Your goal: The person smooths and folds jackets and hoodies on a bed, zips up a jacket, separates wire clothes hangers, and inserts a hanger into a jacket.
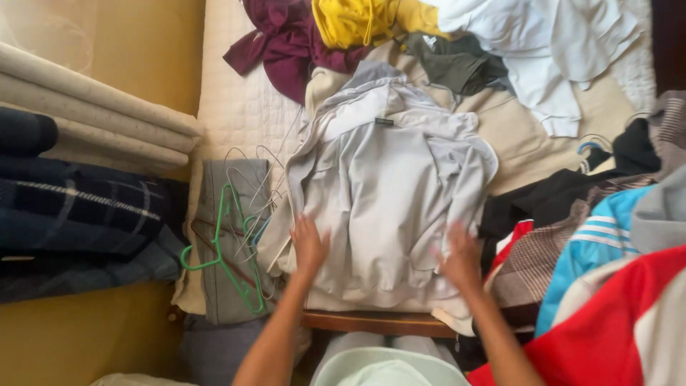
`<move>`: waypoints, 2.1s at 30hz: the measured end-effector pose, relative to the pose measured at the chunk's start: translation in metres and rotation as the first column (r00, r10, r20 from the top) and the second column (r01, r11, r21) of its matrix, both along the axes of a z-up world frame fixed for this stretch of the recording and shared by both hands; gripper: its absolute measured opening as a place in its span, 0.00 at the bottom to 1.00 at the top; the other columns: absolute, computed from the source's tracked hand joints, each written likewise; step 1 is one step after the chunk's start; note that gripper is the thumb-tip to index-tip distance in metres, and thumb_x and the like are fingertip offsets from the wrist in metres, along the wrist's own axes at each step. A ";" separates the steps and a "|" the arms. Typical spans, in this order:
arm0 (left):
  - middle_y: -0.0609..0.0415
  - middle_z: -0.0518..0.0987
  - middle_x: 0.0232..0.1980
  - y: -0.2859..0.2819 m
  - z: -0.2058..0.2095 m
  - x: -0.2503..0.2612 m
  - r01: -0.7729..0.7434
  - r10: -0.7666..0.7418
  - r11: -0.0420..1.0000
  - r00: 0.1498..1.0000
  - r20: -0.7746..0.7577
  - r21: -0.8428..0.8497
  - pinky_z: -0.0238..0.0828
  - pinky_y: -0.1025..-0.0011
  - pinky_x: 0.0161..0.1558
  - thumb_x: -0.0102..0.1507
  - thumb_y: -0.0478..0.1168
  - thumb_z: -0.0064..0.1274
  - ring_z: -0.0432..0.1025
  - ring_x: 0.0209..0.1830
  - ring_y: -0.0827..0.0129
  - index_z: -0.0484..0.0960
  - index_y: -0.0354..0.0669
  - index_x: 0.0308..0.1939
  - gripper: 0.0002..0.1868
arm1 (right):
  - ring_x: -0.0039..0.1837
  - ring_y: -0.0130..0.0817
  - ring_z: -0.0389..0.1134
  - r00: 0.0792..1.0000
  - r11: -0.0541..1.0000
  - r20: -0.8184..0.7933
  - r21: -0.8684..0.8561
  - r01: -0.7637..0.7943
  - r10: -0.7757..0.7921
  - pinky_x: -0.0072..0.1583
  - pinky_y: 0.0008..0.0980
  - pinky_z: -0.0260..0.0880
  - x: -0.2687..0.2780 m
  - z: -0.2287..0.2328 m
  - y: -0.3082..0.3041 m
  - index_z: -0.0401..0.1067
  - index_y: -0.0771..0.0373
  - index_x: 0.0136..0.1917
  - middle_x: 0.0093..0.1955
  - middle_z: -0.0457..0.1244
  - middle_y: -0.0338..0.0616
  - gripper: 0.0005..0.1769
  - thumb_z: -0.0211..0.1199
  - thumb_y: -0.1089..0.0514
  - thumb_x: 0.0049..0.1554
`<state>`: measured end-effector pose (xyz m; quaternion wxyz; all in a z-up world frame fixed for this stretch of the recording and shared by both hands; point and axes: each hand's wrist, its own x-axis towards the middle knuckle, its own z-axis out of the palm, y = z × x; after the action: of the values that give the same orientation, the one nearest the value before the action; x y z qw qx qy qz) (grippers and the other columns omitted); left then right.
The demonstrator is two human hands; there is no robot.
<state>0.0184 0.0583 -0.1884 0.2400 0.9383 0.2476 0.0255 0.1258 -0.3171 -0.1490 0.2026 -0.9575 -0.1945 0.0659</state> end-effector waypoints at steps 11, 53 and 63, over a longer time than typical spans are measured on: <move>0.41 0.44 0.83 -0.073 0.002 -0.102 0.541 -0.497 0.838 0.700 -0.513 -0.073 0.27 0.43 0.78 0.52 0.46 0.66 0.36 0.84 0.52 0.52 0.40 0.79 0.55 | 0.79 0.48 0.46 0.889 0.827 -0.414 -0.419 -0.375 0.193 0.79 0.55 0.40 -0.122 -0.070 0.036 0.49 0.63 0.79 0.76 0.49 0.54 0.51 0.69 0.49 0.50; 0.39 0.78 0.50 0.037 -0.023 0.072 -0.015 0.024 0.999 0.969 0.247 -0.038 0.66 0.54 0.55 0.61 0.49 0.57 0.71 0.53 0.46 0.87 0.46 0.38 0.12 | 0.58 0.33 0.74 0.552 0.864 -0.814 0.400 0.307 0.180 0.58 0.31 0.73 -0.070 0.029 0.113 0.69 0.64 0.64 0.57 0.71 0.46 0.20 0.58 0.55 0.61; 0.40 0.83 0.44 -0.093 0.050 0.070 0.230 -0.335 0.601 0.942 0.020 -0.766 0.74 0.62 0.44 0.66 0.52 0.52 0.80 0.43 0.56 0.73 0.38 0.55 0.23 | 0.65 0.28 0.65 0.388 0.426 -0.917 0.389 0.817 0.092 0.62 0.26 0.64 -0.022 0.004 0.126 0.65 0.58 0.73 0.66 0.64 0.41 0.31 0.60 0.44 0.61</move>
<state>0.0887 -0.0343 -0.1382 0.5947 0.7778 0.0983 -0.1780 0.1035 -0.1907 -0.1454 0.6987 -0.5853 0.1851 0.3674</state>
